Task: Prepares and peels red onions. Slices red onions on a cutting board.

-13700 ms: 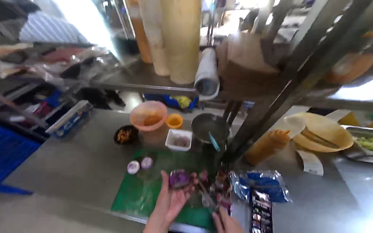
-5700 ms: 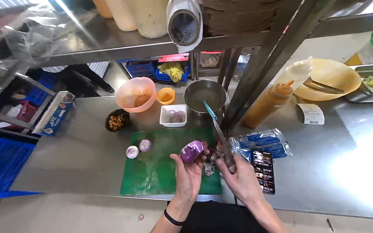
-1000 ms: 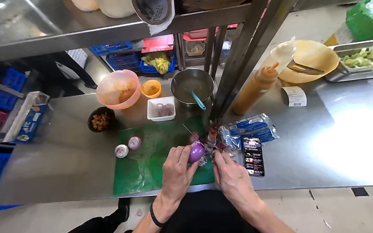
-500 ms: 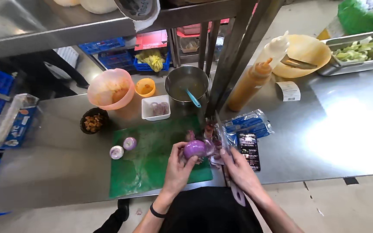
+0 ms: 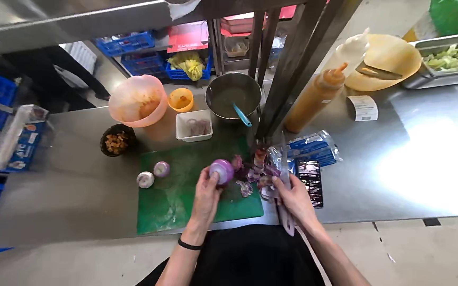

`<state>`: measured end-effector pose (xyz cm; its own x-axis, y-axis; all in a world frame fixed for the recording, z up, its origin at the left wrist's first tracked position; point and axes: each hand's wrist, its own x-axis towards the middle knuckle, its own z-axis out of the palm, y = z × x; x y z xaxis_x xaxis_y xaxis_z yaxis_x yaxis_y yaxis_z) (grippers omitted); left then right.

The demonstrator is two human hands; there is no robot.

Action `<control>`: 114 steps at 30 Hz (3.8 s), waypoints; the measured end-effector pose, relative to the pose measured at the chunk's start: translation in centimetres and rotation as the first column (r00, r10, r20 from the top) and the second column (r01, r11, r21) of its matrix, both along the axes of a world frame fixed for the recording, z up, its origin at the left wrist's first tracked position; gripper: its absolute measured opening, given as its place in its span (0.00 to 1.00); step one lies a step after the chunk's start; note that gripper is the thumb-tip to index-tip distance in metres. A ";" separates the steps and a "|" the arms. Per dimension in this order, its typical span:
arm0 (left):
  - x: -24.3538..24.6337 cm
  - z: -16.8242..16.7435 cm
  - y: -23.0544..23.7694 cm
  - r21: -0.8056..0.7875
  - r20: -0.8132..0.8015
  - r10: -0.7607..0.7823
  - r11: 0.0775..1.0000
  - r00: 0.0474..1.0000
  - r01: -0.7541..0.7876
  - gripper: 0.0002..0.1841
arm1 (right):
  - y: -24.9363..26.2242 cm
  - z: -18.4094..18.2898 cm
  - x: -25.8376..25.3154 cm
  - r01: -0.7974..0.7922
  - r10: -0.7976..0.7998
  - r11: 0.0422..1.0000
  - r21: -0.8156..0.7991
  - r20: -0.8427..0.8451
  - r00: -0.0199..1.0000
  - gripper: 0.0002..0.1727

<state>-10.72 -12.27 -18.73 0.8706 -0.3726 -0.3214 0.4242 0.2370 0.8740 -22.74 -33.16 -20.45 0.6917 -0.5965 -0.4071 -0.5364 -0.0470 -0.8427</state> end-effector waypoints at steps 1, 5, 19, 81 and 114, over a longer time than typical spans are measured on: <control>0.8 -0.5 1.1 0.104 0.054 0.029 0.994 0.998 -0.035 0.22 | -0.7 -1.4 -0.3 -0.044 0.035 0.989 -0.143 -0.062 0.997 0.22; 3.8 -3.7 5.6 0.523 0.070 0.060 0.848 0.996 -0.087 0.23 | -1.5 -4.2 -1.4 -0.160 0.101 0.873 -0.462 -0.151 0.983 0.29; 5.6 -7.8 10.3 0.960 0.238 -0.280 0.215 0.930 -0.181 0.28 | 8.9 -7.0 -3.0 -0.654 0.739 0.487 -0.579 -0.126 0.661 0.22; 7.8 -11.7 13.2 0.807 0.519 -0.711 0.591 0.475 0.003 0.45 | 13.4 -2.9 -2.2 -0.047 0.050 0.999 0.027 -0.111 0.993 0.21; 7.1 -4.3 11.0 -0.193 0.280 -0.355 0.889 0.892 0.414 0.43 | 14.6 -4.0 -1.6 -0.162 0.156 0.981 -0.111 -0.056 0.986 0.20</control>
<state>-3.66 -1.32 -22.99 0.6803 -0.7328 0.0135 0.3189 0.3125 0.8948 -24.34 -18.59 -24.44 0.7633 -0.5251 -0.3764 -0.5530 -0.2297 -0.8009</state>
